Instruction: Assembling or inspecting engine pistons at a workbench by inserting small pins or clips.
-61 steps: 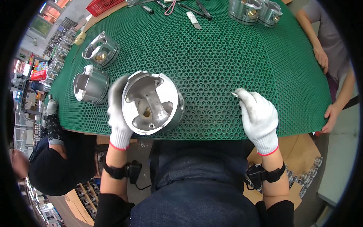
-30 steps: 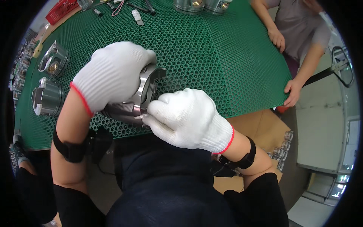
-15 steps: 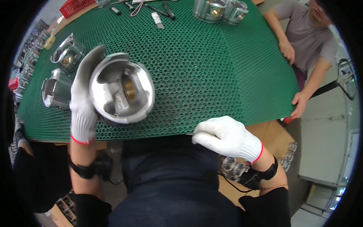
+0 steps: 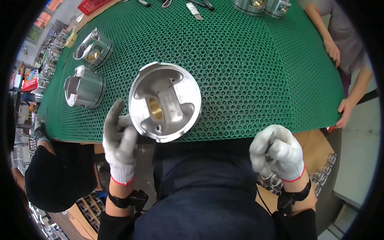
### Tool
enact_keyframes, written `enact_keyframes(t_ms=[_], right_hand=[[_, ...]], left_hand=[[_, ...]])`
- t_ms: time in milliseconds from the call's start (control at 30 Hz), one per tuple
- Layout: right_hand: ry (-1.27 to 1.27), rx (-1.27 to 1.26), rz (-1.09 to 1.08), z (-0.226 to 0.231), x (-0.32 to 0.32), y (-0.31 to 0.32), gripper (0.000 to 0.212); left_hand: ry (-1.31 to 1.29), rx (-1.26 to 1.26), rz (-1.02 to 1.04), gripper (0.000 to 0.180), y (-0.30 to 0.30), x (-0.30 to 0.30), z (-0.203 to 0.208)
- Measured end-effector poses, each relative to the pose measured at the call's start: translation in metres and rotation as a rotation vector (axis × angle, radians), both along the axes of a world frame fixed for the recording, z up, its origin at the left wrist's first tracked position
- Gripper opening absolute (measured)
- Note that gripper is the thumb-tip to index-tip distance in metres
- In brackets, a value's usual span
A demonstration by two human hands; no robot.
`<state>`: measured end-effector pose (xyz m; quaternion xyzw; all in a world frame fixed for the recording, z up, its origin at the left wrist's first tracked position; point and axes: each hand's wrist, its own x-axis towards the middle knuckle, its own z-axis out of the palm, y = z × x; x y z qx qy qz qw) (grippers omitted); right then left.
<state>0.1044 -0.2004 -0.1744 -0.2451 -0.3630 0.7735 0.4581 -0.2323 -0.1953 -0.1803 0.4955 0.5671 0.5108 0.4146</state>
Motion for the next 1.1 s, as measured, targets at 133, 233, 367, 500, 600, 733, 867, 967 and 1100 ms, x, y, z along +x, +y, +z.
enact_keyframes(t_ms=[133, 233, 367, 500, 600, 733, 867, 967, 1100], right_hand=[[-0.454, -0.212, 0.036, 0.0, 0.005, -0.013, 0.03], [-0.551, -0.174, 0.052, 0.02, -0.02, 0.0, 0.029], [-0.649, -0.032, -0.073, 0.03, -0.028, 0.019, 0.027], [-0.902, 0.373, -0.001, 0.033, -0.025, 0.025, 0.026], [-0.891, 0.287, -0.068, 0.033, -0.036, 0.03, 0.027], [-0.966, 0.385, -0.137, 0.03, -0.04, 0.037, 0.025], [-1.03, 0.844, -0.196, 0.022, -0.039, 0.036, 0.02], [-1.159, 0.96, -0.185, 0.026, -0.04, 0.037, 0.022], [-1.32, 1.047, -0.096, 0.03, -0.039, 0.038, 0.02]], left_hand=[[0.53, 0.332, -0.127, 0.058, 0.042, -0.009, -0.01], [0.513, 0.308, -0.212, 0.055, 0.071, 0.008, -0.001], [1.044, 0.881, -0.33, 0.045, 0.076, 0.054, 0.065], [1.233, 0.817, -0.4, 0.045, 0.049, 0.088, 0.059], [1.263, 0.791, -0.372, 0.047, 0.045, 0.093, 0.059], [1.261, 0.807, -0.346, 0.045, 0.05, 0.1, 0.057], [1.268, 0.662, -0.451, 0.04, 0.06, 0.108, 0.07], [1.368, 0.476, -0.522, 0.034, 0.078, 0.113, 0.081], [1.427, 0.356, -0.62, 0.033, 0.107, 0.123, 0.085]])
